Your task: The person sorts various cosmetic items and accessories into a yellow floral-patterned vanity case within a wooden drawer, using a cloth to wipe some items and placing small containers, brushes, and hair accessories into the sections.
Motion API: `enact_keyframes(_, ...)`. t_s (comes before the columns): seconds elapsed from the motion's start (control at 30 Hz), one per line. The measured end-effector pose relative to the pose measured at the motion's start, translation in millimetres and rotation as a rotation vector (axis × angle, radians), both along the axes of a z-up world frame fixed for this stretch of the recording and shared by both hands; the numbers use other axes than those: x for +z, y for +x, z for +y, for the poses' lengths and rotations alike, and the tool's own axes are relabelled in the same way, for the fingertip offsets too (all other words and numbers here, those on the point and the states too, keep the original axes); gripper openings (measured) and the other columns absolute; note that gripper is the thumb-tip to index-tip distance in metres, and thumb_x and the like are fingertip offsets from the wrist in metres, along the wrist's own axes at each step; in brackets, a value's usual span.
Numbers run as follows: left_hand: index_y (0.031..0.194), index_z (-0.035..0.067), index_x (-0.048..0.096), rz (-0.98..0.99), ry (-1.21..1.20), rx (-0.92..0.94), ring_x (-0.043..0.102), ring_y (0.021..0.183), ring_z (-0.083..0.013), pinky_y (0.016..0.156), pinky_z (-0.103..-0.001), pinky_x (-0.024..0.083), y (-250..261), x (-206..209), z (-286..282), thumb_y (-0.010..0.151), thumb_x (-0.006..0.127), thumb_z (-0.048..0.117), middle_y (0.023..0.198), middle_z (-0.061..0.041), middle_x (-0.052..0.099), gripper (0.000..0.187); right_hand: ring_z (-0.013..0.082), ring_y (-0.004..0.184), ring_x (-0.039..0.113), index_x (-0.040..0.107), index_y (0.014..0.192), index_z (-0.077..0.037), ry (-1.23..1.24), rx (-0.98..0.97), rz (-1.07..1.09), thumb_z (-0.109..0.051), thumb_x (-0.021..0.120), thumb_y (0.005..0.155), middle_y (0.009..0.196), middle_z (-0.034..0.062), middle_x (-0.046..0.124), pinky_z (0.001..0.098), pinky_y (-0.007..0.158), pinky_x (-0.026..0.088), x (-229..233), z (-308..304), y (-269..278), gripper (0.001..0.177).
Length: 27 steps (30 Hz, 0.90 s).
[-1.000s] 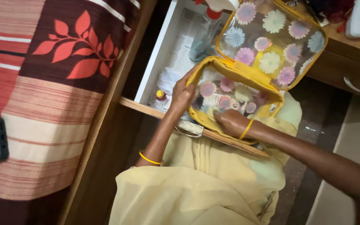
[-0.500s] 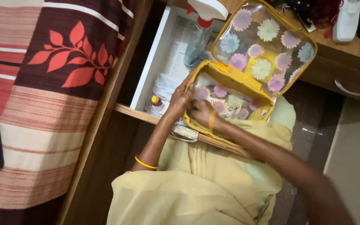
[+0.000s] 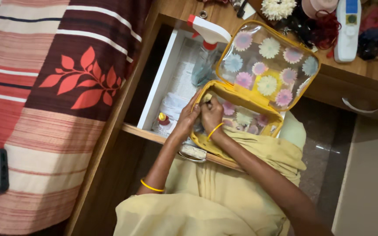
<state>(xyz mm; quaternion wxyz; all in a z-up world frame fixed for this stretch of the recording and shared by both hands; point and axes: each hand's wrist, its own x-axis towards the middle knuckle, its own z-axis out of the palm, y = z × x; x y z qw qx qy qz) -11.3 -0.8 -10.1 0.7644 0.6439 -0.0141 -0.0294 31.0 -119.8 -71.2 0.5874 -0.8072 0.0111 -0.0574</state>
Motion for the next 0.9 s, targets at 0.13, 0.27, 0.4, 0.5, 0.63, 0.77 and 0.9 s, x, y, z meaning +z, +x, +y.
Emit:
enact_keyframes(0.13, 0.16, 0.003, 0.035, -0.039, 0.048, 0.011, 0.037, 0.152, -0.0265, 0.125, -0.034, 0.026, 7, -5, -2, 0.107, 0.046, 0.027, 0.163, -0.017, 0.041, 0.059, 0.0445, 0.071, 0.066, 0.06, 0.084, 0.003, -0.379, 0.204, -0.195, -0.007, 0.068, 0.082, 0.075, 0.0256, 0.067, 0.0503, 0.061, 0.05, 7, -17, -5, 0.012)
enact_keyframes(0.27, 0.16, 0.004, 0.033, 0.006, 0.031, 0.016, 0.039, 0.151, -0.0272, 0.124, -0.034, 0.027, 3, -7, 0, 0.105, 0.044, 0.023, 0.163, -0.017, 0.041, 0.06, 0.0492, 0.078, 0.065, 0.061, 0.093, 0.004, -0.335, 0.428, -0.326, -0.001, 0.062, 0.086, 0.084, 0.0301, 0.066, 0.0531, 0.068, 0.051, 7, -18, -17, 0.009)
enact_keyframes(0.4, 0.159, 0.003, 0.034, -0.041, 0.102, 0.022, 0.038, 0.152, -0.0283, 0.125, -0.034, 0.027, 4, -6, -2, 0.109, 0.043, 0.024, 0.163, -0.018, 0.042, 0.055, 0.045, 0.077, 0.07, 0.067, 0.091, 0.006, -0.274, 0.8, -0.269, 0.0, 0.06, 0.079, 0.084, 0.0267, 0.069, 0.0487, 0.069, 0.056, 9, -28, -24, 0.015)
enact_keyframes(0.5, 0.16, 0.003, 0.033, -0.008, 0.078, 0.01, 0.038, 0.152, -0.029, 0.125, -0.035, 0.026, 4, -6, -2, 0.106, 0.042, 0.025, 0.163, -0.018, 0.041, 0.059, 0.0444, 0.077, 0.07, 0.067, 0.092, 0.006, -0.226, 0.624, -0.229, -0.001, 0.059, 0.081, 0.085, 0.026, 0.069, 0.0492, 0.069, 0.055, 11, -19, -19, 0.015)
enact_keyframes(0.63, 0.159, 0.003, 0.034, -0.041, 0.151, 0.001, 0.036, 0.152, -0.0292, 0.123, -0.035, 0.026, 3, -4, -3, 0.107, 0.044, 0.029, 0.161, -0.018, 0.042, 0.058, 0.0433, 0.077, 0.069, 0.067, 0.095, 0.006, 0.13, 0.065, -0.046, -0.003, 0.058, 0.083, 0.086, 0.0246, 0.07, 0.0503, 0.069, 0.055, 16, -19, 23, 0.017)
enact_keyframes(0.77, 0.159, 0.001, 0.037, -0.053, 0.006, 0.008, 0.039, 0.15, -0.0296, 0.123, -0.036, 0.028, 5, -10, -1, 0.108, 0.045, 0.033, 0.162, -0.019, 0.044, 0.06, 0.0422, 0.076, 0.069, 0.066, 0.097, 0.006, -0.223, 0.259, -0.182, -0.004, 0.056, 0.085, 0.087, 0.0232, 0.07, 0.0514, 0.068, 0.054, -13, -13, 16, 0.018)
enact_keyframes(0.9, 0.159, 0.002, 0.037, -0.073, 0.117, 0.041, 0.037, 0.153, -0.0276, 0.125, -0.036, 0.026, 3, -12, -2, 0.111, 0.041, 0.038, 0.162, -0.019, 0.044, 0.06, 0.0445, 0.073, 0.069, 0.071, 0.084, 0.002, -0.514, 0.67, -0.164, -0.007, 0.06, 0.082, 0.081, 0.0267, 0.07, 0.0526, 0.066, 0.054, -37, -22, -14, 0.015)
